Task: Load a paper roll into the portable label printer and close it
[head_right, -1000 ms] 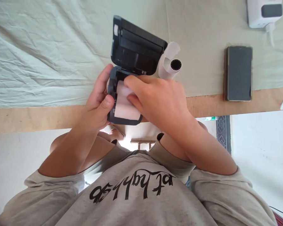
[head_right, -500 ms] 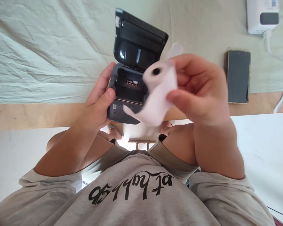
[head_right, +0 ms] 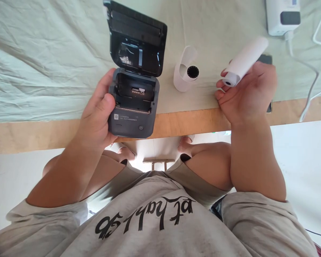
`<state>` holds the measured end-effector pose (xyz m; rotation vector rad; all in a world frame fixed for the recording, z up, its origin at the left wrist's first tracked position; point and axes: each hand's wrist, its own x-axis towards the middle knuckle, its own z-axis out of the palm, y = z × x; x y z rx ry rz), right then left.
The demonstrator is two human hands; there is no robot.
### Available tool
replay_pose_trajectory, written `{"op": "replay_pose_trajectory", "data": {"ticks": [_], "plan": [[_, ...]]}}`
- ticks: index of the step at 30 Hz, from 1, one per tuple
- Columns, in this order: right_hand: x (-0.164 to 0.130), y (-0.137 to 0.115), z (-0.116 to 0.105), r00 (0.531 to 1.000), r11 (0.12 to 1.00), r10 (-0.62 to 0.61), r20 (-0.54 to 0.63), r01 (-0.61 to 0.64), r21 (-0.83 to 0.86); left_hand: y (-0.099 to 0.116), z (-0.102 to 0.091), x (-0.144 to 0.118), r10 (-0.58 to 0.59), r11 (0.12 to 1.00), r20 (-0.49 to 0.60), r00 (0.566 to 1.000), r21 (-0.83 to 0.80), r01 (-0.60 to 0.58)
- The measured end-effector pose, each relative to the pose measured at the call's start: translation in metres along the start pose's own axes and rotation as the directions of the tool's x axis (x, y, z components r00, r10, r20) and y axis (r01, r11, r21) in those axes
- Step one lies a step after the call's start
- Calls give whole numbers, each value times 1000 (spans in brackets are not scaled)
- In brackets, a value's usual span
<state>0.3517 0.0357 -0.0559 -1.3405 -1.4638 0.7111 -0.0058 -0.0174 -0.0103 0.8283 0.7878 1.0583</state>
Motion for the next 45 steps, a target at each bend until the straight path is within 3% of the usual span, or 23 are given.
{"op": "replay_pose_trajectory", "data": {"ticks": [3,6,9,12,14,19,21,24,25,28,29,31,34,39,45], "plan": [[-1,-2,2,985,971,166,-38,-157,182,0,-1,1,-19,999,-18,1000,32,20],[-2,-6,10,986,975,152,-70,-138,175,2,-1,1,-32,997,-18,999,65,33],[-5,-17,20,984,997,-39,-174,27,-72,4,-2,0,-47,995,-19,999,92,49],[-8,-33,26,943,880,-286,-172,187,-436,5,-1,0,-50,994,-23,998,93,52],[-8,-38,28,943,833,-306,-130,199,-517,5,-1,0,-51,995,-17,999,86,52],[-7,-31,26,973,796,-192,-125,80,-600,5,1,0,-30,998,23,999,53,29],[-7,-31,23,969,801,-230,-92,135,-584,5,2,0,-29,999,18,999,44,28],[-10,-48,23,916,781,-399,-41,316,-538,6,2,0,-47,997,3,999,60,47],[-13,-57,26,890,771,-449,-74,345,-535,7,2,0,-52,996,5,999,68,52],[-24,-86,44,793,710,-602,-96,477,-518,7,2,0,-52,996,21,998,67,51],[-28,-94,52,790,714,-606,-91,491,-499,7,2,0,-47,997,21,999,63,45],[-33,-106,69,860,747,-510,-35,422,-513,6,2,-1,-34,998,15,999,53,33],[-34,-111,85,919,729,-395,18,325,-603,6,3,-2,-19,999,-3,1000,51,19],[-27,-93,93,942,674,-315,114,307,-672,8,3,-2,-52,995,10,999,86,51],[-29,-93,102,969,775,-222,112,245,-582,3,1,-1,-10,999,33,999,45,8]]}}
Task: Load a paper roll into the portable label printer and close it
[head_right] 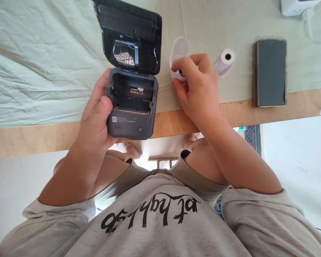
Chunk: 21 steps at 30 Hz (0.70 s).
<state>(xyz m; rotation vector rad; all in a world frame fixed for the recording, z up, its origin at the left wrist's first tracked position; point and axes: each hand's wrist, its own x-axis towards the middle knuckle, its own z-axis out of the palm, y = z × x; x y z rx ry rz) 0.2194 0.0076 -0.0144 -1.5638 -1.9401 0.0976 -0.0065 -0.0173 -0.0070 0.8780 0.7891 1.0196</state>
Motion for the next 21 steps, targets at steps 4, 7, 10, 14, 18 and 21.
{"op": "replay_pose_trajectory", "data": {"ticks": [4,7,10,14,18,21], "plan": [[-3,-10,-8,997,998,37,67,-41,54,-2,-1,0,27,998,30,999,-52,-26],[-8,-15,-13,994,956,63,86,-85,280,-1,-2,0,37,998,44,998,-49,-34],[-14,-17,-15,973,737,133,188,-224,638,-1,-3,0,45,998,27,999,-35,-44],[-20,-15,-18,873,409,176,455,-486,772,-2,-5,0,50,999,22,999,-10,-49],[-22,-13,-21,847,300,161,508,-532,792,-2,-4,1,51,998,36,998,-32,-50],[-21,-9,-22,811,185,178,558,-584,790,-2,-3,1,49,997,25,998,-58,-48]]}}
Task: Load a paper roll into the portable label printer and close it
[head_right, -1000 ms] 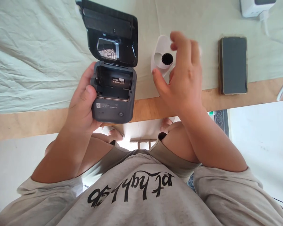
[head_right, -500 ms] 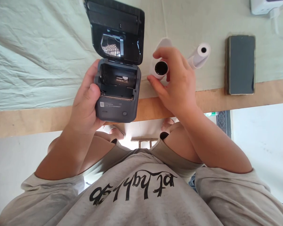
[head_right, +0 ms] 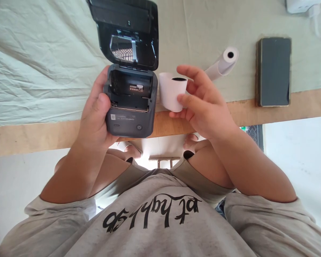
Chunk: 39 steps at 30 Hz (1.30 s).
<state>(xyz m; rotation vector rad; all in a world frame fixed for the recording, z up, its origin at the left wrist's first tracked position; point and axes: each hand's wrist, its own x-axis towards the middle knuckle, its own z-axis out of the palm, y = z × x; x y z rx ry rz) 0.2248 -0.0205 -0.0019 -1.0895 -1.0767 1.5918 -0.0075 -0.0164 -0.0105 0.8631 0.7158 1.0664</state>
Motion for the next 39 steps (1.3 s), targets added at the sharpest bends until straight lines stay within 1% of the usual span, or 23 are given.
{"op": "replay_pose_trajectory", "data": {"ticks": [2,5,7,9,11,13,16,17,19,22,23,25,28,30,32,34,35,36,37,38,39], "plan": [[3,-1,-3,999,997,53,9,-54,56,0,1,0,3,1000,-16,1000,-8,-3],[4,-3,-3,993,991,119,16,-120,67,0,2,-1,0,1000,-29,1000,-12,-1],[2,-6,2,995,994,99,-5,-98,40,0,3,-1,-6,1000,-25,1000,-9,6],[-2,-8,9,998,999,47,-30,-47,3,1,3,-1,-7,1000,-27,1000,-3,7],[-5,-10,15,999,999,34,-29,-34,-16,1,3,-1,-15,1000,-31,999,11,15],[-6,-11,18,996,997,75,-39,-74,22,2,2,-1,-34,999,-30,999,27,35],[-3,-11,17,978,977,189,-83,-179,117,1,0,-1,-54,998,-33,998,40,56],[-2,-11,16,970,968,223,-100,-208,140,1,0,0,-53,998,-33,998,42,54],[-1,-11,16,958,962,251,-135,-232,142,1,0,0,-34,998,-16,999,47,35],[-3,-14,19,957,979,200,-212,-185,89,3,2,-1,-26,998,0,1000,51,26],[-4,-15,21,961,984,175,-214,-164,69,3,3,-1,-31,998,-4,1000,50,31],[-6,-17,24,971,988,152,-183,-148,37,5,4,-1,-48,998,-12,999,44,48],[-4,-17,24,970,980,197,-143,-195,24,5,4,-1,-46,998,0,999,40,46],[-1,-13,19,969,976,211,-130,-202,82,4,3,-1,-37,999,8,999,28,37],[3,-9,14,973,967,219,-68,-207,152,3,2,0,-31,999,9,999,9,31],[4,-8,10,972,957,234,-10,-228,178,2,2,0,-34,999,7,999,4,34],[3,-8,10,975,962,224,-10,-219,160,2,2,0,-35,999,6,999,10,35],[0,-10,12,983,978,180,-31,-175,115,1,2,0,-36,999,4,999,19,36],[-3,-12,14,994,995,95,-59,-92,41,1,2,0,-35,999,2,999,25,35],[-7,-14,18,996,998,-15,-86,10,-65,1,2,0,-33,999,-2,999,30,33],[-11,-17,22,987,974,-129,-97,108,-199,1,2,1,-23,999,0,1000,34,23]]}}
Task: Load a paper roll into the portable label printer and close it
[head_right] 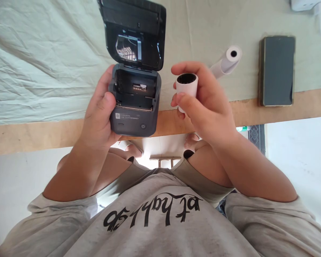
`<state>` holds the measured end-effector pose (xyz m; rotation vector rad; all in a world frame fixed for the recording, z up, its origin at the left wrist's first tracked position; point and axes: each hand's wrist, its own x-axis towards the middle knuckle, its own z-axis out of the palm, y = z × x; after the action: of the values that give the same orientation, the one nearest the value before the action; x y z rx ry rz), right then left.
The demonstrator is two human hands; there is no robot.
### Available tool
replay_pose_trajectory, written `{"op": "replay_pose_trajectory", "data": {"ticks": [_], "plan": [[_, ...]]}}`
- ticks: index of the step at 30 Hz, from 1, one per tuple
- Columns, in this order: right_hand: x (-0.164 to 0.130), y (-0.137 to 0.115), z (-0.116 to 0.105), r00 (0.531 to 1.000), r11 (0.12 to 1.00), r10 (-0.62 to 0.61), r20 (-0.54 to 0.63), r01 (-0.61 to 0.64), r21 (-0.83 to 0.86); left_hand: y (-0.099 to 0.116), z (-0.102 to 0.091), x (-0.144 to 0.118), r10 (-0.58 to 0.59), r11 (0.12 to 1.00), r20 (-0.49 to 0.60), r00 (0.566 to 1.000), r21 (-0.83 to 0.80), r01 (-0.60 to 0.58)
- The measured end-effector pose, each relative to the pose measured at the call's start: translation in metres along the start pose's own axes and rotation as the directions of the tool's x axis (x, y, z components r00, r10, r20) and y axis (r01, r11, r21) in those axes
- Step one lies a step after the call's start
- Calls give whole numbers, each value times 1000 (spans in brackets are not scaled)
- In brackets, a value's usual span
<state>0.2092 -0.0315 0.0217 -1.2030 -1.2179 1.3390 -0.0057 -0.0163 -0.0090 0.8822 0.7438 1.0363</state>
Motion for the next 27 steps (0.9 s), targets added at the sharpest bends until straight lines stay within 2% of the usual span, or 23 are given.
{"op": "replay_pose_trajectory", "data": {"ticks": [2,4,7,8,9,12,15,17,20,24,27], "plan": [[-6,-9,8,979,938,-202,-12,190,-289,0,1,0,17,1000,-5,1000,5,-17],[-8,-15,15,924,768,-380,39,339,-544,-1,3,-1,23,1000,-14,1000,14,-23],[1,-17,26,782,485,-586,211,548,-681,-1,4,-2,17,1000,-35,999,27,-16],[5,-16,29,761,437,-599,250,572,-694,-1,4,-3,25,999,-37,999,29,-24],[9,-14,31,765,414,-585,269,567,-712,-1,4,-3,35,999,-36,999,27,-34],[18,-7,37,840,426,-494,224,458,-780,-2,2,-3,46,999,-12,999,14,-46],[22,-2,39,877,486,-449,171,400,-777,-2,1,-3,25,999,-6,1000,37,-24],[24,0,39,871,505,-457,181,421,-754,-2,1,-3,26,998,-18,999,65,-25],[23,1,39,831,495,-516,210,489,-718,0,3,-5,34,996,-37,999,83,-31],[13,4,43,801,511,-560,213,537,-671,0,4,-5,34,997,-45,998,71,-31],[5,8,45,795,502,-528,299,576,-645,-3,-1,-6,36,993,-24,999,111,-33]]}}
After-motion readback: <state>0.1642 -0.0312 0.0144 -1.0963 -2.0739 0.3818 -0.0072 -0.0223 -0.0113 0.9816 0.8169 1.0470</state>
